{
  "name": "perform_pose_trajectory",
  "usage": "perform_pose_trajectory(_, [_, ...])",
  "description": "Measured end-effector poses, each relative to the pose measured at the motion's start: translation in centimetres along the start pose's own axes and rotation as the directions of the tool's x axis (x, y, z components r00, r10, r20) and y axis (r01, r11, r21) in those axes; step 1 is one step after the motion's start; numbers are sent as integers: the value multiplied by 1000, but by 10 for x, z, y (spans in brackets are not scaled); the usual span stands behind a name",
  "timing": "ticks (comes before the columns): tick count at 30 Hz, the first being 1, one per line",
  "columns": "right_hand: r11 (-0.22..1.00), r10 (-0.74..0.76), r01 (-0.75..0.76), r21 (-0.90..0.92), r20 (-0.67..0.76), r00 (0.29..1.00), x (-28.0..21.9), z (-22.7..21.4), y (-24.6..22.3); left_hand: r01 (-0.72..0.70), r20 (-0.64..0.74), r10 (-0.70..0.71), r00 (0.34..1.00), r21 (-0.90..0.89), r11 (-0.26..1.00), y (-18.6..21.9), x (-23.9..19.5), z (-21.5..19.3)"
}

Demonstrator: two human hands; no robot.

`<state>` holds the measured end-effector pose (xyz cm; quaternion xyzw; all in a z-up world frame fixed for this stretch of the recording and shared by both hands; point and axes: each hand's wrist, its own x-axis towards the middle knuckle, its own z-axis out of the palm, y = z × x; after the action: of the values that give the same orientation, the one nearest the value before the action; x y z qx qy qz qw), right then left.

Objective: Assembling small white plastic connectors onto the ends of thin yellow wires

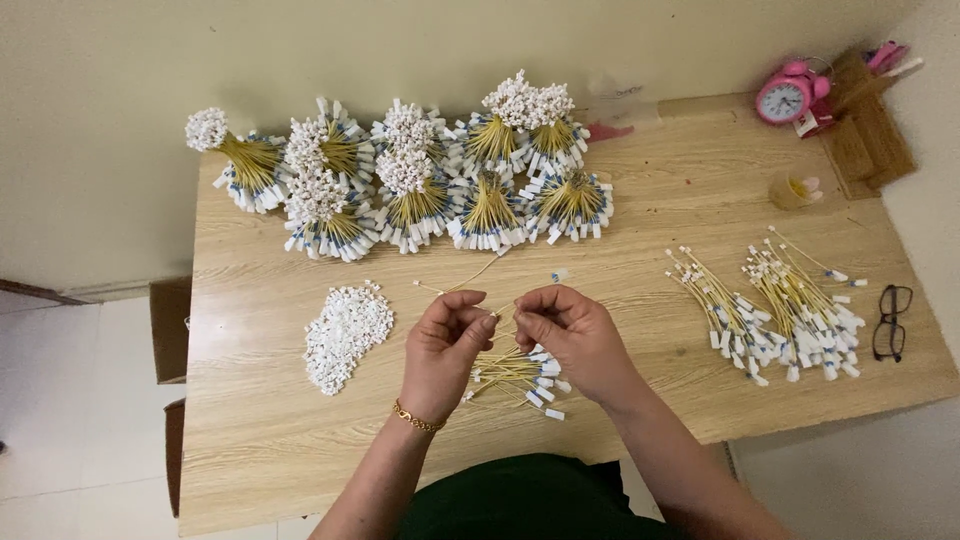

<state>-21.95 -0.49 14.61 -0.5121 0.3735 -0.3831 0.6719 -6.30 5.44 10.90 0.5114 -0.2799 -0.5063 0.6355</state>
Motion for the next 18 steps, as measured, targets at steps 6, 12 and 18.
perform_pose_trajectory(6, [866, -286, 299, -400, 92, 954, -7, 18, -45, -27, 34, 26, 999, 26, 999, 6, -4, 1])
perform_pose_trajectory(12, [632, -476, 474, -613, 175, 862, -7, 16, -44, -31, 68, 30, 997, 21, 999, 14, -8, 5])
perform_pose_trajectory(18, [630, -438, 473, -616, 220, 871, -5, 12, -38, -36, 112, 33, 993, 26, 999, 18, -10, 4])
